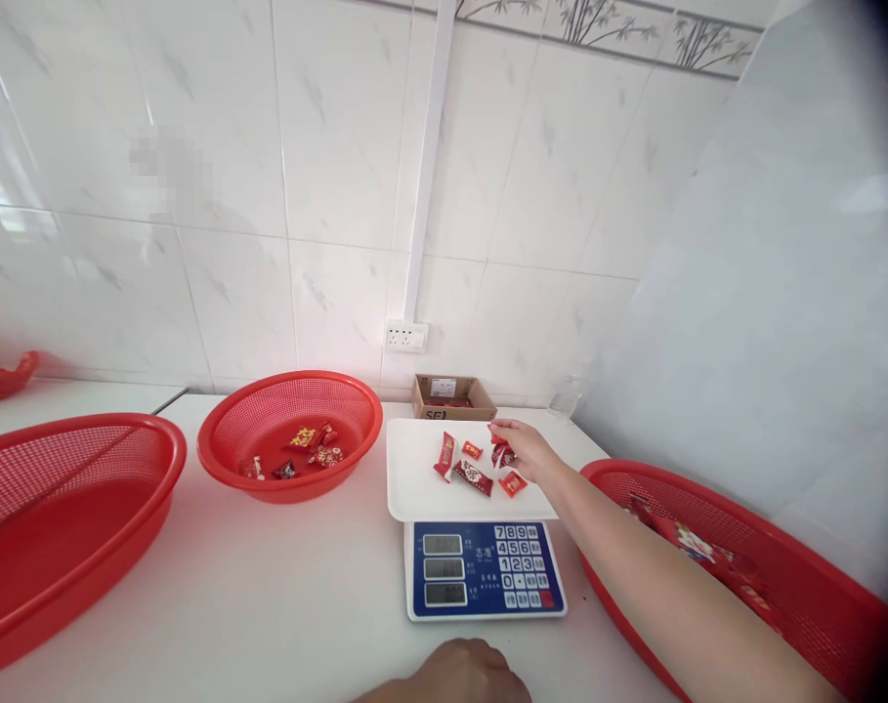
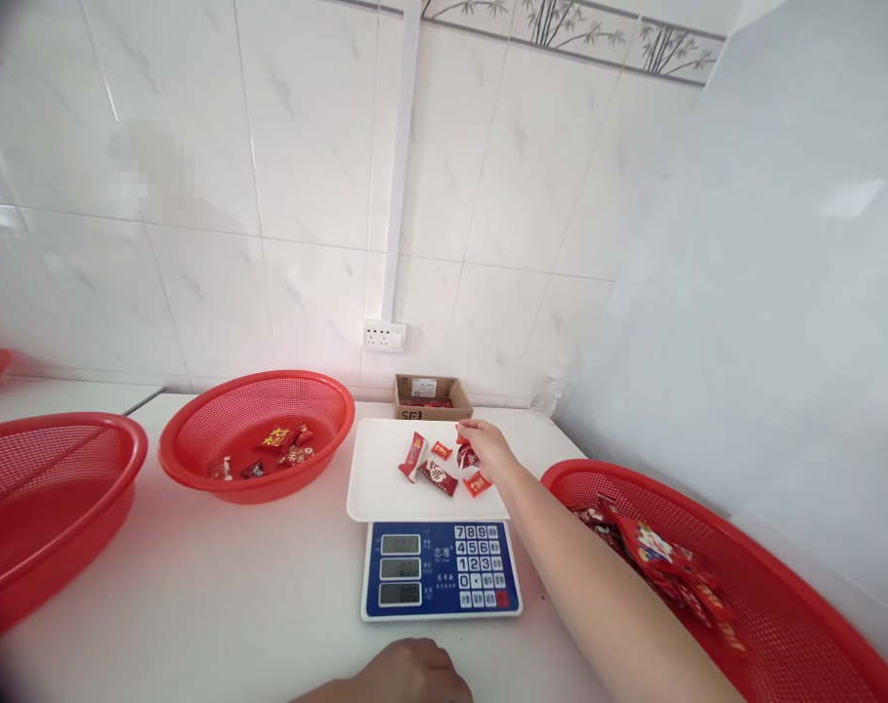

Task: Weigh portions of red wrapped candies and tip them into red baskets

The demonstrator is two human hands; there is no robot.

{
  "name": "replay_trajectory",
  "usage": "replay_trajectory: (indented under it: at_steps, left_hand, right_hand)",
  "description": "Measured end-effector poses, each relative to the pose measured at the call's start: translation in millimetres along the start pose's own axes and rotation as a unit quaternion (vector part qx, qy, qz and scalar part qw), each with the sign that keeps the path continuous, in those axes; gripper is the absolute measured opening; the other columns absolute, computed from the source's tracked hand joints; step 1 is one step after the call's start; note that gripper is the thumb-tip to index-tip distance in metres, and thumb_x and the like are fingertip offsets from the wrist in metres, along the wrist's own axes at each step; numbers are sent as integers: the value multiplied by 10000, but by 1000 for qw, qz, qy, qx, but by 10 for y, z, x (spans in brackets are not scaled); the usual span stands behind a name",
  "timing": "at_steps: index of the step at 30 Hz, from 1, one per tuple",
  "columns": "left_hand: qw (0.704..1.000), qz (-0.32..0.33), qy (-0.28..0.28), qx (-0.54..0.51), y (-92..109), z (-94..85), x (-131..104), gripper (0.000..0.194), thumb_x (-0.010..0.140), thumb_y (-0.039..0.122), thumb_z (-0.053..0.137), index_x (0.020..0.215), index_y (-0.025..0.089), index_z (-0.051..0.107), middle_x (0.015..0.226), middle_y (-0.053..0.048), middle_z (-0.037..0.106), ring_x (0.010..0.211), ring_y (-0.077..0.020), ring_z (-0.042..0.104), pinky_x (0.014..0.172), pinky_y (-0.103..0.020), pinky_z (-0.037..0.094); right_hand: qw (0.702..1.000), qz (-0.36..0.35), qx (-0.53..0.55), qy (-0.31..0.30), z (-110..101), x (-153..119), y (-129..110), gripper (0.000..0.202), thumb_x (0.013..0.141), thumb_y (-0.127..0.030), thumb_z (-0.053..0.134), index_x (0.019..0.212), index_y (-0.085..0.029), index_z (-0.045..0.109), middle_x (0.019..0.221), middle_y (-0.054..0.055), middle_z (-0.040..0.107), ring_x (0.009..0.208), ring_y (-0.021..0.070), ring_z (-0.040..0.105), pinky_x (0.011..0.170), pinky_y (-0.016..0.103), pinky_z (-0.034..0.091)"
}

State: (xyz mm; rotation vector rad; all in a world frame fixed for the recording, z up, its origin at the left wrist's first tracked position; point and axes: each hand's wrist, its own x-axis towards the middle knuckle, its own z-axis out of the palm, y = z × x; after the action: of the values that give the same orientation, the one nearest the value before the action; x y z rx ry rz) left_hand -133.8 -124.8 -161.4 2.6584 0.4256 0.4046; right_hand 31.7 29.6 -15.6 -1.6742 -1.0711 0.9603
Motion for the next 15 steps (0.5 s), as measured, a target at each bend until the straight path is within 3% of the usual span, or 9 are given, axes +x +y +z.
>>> replay_trajectory:
  at_steps: [4, 9, 15]
  left_hand:
    - [1000, 1, 9, -12, -7, 11, -5, 199, 837, 306, 565, 988, 205, 647, 897, -33, 688, 781, -170, 643, 709, -197, 485]
    - [1000, -4, 13, -20, -15, 33, -17, 193, 834, 291, 568, 994, 213, 642, 893, -38, 682, 786, -171, 643, 711, -195, 485]
    - [1000, 0, 3, -29, -31, 68, -22, 211, 849, 310, 543, 1012, 214, 636, 893, -43, 677, 825, -190, 631, 755, -227, 474]
  right_hand:
    - [999, -20, 4, 36, 31, 39, 36, 199, 737, -245, 486, 923, -181, 518, 715, 24, 596, 521, 100, 555, 435, 199, 429]
    - [994, -67, -32, 76, -12, 37, 23, 238, 711, -228, 458, 937, -205, 531, 947, 40, 597, 738, 117, 576, 550, 193, 463]
    - [984, -120, -132, 30, -50, -55, 30, 222, 683, -165, 445, 812, -201, 622, 929, 38, 615, 839, 161, 564, 668, 234, 462]
